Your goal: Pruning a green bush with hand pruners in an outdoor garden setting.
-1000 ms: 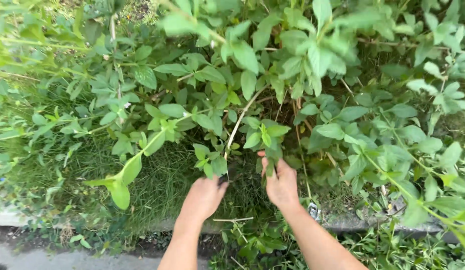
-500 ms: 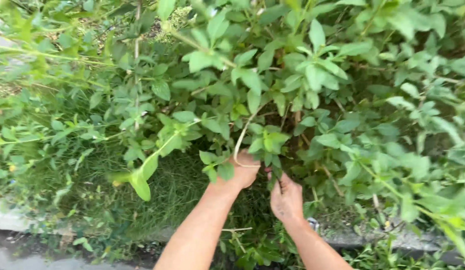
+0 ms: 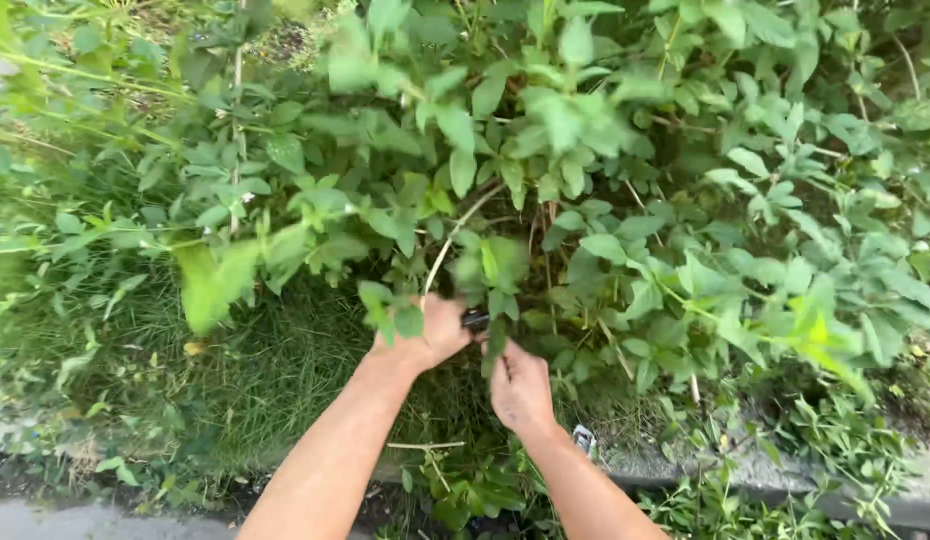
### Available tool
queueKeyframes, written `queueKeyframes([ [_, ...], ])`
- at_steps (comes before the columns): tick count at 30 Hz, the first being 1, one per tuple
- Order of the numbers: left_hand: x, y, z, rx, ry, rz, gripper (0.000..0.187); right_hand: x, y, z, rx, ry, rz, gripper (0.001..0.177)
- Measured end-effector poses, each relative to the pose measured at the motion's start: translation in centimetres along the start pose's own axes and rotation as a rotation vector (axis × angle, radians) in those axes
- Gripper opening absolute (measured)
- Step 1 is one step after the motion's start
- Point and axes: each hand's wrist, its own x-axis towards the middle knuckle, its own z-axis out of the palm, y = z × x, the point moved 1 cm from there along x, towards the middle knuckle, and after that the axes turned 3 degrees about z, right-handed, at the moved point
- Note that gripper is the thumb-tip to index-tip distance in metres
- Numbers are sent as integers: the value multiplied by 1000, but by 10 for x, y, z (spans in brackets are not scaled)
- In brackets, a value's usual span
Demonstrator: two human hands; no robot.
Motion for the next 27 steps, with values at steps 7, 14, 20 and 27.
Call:
queueKeyframes([
  [7, 1, -94, 70, 55, 262, 40, 37, -9, -22, -5, -664, -431, -228, 30],
  [14, -16, -89, 70, -259, 96, -179, 42, 25, -3, -47, -602, 272, -179, 42],
  [20, 3, -82, 71, -250, 112, -164, 35, 46, 14, -38, -84, 266, -34, 65],
  [27, 4, -28, 38, -115, 242, 78, 41, 32, 8, -11, 141, 20, 64, 44],
])
